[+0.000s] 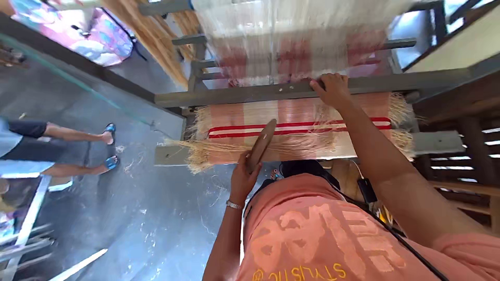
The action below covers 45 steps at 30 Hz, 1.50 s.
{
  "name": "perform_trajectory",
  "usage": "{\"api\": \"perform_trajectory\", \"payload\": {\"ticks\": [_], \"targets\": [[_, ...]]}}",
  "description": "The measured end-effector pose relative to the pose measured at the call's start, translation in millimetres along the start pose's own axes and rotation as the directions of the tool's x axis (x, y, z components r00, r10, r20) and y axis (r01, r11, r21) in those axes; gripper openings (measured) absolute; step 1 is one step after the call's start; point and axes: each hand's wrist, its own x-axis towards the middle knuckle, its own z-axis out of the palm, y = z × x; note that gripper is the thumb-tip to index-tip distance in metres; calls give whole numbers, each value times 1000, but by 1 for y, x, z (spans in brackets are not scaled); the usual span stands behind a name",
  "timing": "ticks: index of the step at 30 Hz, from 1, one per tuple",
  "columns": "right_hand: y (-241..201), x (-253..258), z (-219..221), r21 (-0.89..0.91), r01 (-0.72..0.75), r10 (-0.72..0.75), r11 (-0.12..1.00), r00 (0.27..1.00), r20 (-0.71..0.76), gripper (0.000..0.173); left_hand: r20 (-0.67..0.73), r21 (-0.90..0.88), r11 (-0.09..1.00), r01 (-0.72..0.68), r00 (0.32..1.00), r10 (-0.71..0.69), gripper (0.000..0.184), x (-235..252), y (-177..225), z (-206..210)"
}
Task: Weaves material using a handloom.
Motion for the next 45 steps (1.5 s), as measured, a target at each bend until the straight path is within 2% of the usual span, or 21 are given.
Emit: {"api": "perform_trajectory", "payload": {"ticks": [2, 4, 6, 8, 12, 16, 19, 21, 22, 24, 26, 29, 33, 36, 40, 43, 45], "targets": [[21, -9, -14, 296, 66, -41, 953, 995, -91, 50, 17, 68, 995, -77, 997, 76, 63, 23, 7, -3], [42, -24, -27, 546, 99, 52, 832, 965, -255, 45, 31, 179, 972, -153, 988, 150, 60, 50, 10, -7], [55, -45, -37, 649, 87, 227, 756, 895, -384, 39, 27, 285, 933, -218, 975, 220, 59, 79, 7, -8], [64, -72, -40, 681, -27, 363, 732, 861, -356, 38, 13, 359, 898, -255, 963, 268, 58, 104, 0, -6], [74, -110, -16, 627, -257, 450, 735, 878, -167, 35, -44, 449, 857, -253, 952, 304, 56, 145, -10, 4], [68, -113, 15, 533, -326, 405, 781, 914, -35, 29, -138, 515, 835, -195, 942, 306, 60, 154, -8, 22], [52, -95, 33, 390, -315, 348, 865, 937, -14, 30, -270, 528, 840, -130, 911, 311, 73, 142, -4, 34], [41, -83, 47, 258, -316, 341, 913, 939, -55, 36, -327, 505, 858, -99, 897, 296, 84, 126, -1, 40], [34, -78, 53, 185, -331, 348, 925, 935, -64, 41, -347, 485, 868, -105, 888, 301, 84, 116, 1, 42], [27, -73, 64, 90, -342, 350, 936, 932, -100, 39, -366, 457, 878, -143, 869, 332, 72, 94, -2, 50], [26, -71, 71, 95, -347, 356, 933, 927, -115, 30, -340, 435, 883, -177, 876, 343, 58, 78, -14, 54], [33, -71, 69, 272, -369, 400, 889, 914, -67, 26, -283, 404, 901, -156, 916, 285, 46, 66, -34, 47], [45, -66, 50, 517, -416, 454, 748, 889, 59, 28, -271, 421, 897, -136, 925, 267, 49, 65, -52, 47], [49, -65, 39, 616, -424, 465, 664, 879, 104, 25, -306, 490, 863, -121, 904, 300, 46, 68, -57, 55], [52, -67, 31, 594, -445, 445, 670, 881, 159, 25, -330, 522, 847, -104, 891, 313, 44, 69, -59, 59], [55, -74, 31, 399, -436, 437, 807, 895, 92, 26, -329, 514, 850, -119, 887, 323, 44, 68, -63, 62], [59, -85, 32, 249, -365, 368, 897, 929, 36, 28, -304, 506, 854, -124, 900, 311, 46, 67, -63, 66]]}}
